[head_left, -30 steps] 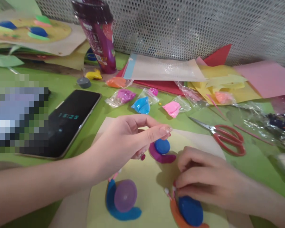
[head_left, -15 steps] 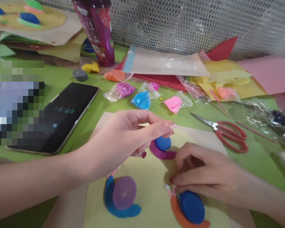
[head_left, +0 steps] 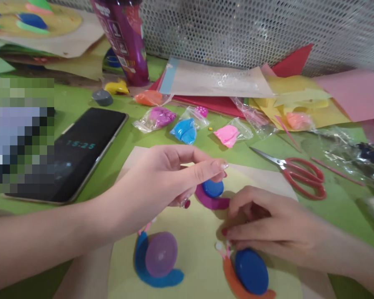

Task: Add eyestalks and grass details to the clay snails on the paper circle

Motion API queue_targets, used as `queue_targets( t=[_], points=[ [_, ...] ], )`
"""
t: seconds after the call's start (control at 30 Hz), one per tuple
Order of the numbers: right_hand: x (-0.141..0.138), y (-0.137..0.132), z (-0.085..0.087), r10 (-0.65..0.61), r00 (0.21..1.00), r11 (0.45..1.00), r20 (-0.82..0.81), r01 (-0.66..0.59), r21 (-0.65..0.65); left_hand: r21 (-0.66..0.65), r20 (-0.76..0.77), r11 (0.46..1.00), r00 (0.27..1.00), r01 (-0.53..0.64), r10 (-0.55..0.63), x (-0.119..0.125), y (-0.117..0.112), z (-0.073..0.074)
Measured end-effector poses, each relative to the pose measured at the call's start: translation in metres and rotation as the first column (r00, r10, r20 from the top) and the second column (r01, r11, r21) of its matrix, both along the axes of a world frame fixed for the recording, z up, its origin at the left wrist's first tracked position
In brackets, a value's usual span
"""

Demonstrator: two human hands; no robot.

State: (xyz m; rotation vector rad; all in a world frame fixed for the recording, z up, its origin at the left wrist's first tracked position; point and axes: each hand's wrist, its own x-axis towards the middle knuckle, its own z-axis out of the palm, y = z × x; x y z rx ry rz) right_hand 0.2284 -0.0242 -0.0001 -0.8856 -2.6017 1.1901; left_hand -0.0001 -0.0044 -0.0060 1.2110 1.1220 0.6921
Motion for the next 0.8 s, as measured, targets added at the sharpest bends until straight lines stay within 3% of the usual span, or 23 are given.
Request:
queue_targets(
  t=[0.13, 0.8],
  points=[
    [0.0006, -0.0003, 0.0039, 0.001, 0.995, 0.999, -0.100, 0.002, 0.033, 0.002, -0.006, 1.000, 1.000, -0.002, 0.002, -0.0005, -0.0001, -0.0006],
    [0.0022, -0.0032, 0.0004, 0.001, 0.991, 0.999, -0.130, 0.004, 0.040, -0.062, 0.114, 0.998, 0.993, 0.017, -0.010, 0.0003, -0.0013, -0.0013]
  ],
)
